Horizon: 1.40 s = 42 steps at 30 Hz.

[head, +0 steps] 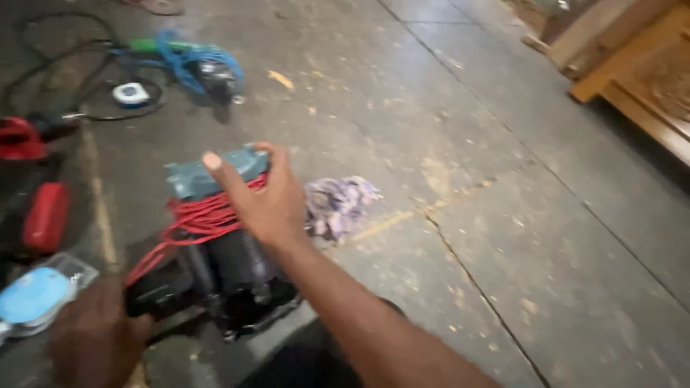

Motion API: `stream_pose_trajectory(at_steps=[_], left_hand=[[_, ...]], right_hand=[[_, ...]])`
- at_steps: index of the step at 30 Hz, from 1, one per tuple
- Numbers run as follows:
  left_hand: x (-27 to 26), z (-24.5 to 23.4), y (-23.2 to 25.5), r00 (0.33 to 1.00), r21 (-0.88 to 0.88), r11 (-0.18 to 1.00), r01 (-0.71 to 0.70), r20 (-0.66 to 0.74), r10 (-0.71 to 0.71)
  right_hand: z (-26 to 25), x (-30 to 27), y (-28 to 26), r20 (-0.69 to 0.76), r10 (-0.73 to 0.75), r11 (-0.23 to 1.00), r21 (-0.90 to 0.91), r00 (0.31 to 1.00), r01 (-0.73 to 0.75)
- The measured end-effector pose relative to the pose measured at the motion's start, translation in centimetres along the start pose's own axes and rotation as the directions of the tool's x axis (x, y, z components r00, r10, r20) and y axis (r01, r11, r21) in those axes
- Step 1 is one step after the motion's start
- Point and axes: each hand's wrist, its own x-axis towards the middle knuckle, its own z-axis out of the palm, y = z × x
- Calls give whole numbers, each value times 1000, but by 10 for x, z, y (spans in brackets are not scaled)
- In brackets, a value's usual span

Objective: The person wipes down several power tools, including a motor and a handheld saw, using a cloth while sitting on the floor.

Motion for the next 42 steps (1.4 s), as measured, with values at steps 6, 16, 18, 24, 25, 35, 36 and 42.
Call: stream_pose_trajectory(at_steps=[6,16,18,24,25,35,36,42], left_hand=[[-14,-12,19,994,47,998,51,89,-55],[-18,-24,24,944,7,983,186,277,-180],[-28,-25,18,984,-31,988,151,102,-147],[-70,13,-35,425,-479,372,795,4,-905],[-77,21,-48,213,-611,-2,792,280,-936],[-101,105,-80,122,-486,-729,482,861,-493],[-93,119,-77,-24,-445,-826,347,876,-482],[-62,155,-24,-63,-275,-730,626,915,-399]], right_hand=[[-23,-22,21,-138,-51,995,77,989,62],[-34,-43,24,-59,2,981,193,998,9],[-36,-47,22,122,222,893,373,967,-252],[-57,-35,34,369,206,850,391,906,-353],[-61,-32,37,356,223,847,390,907,-362],[-84,-23,41,411,66,966,200,909,-161],[-85,-24,42,408,31,962,237,913,-138],[-97,-20,55,350,40,931,326,936,-162]])
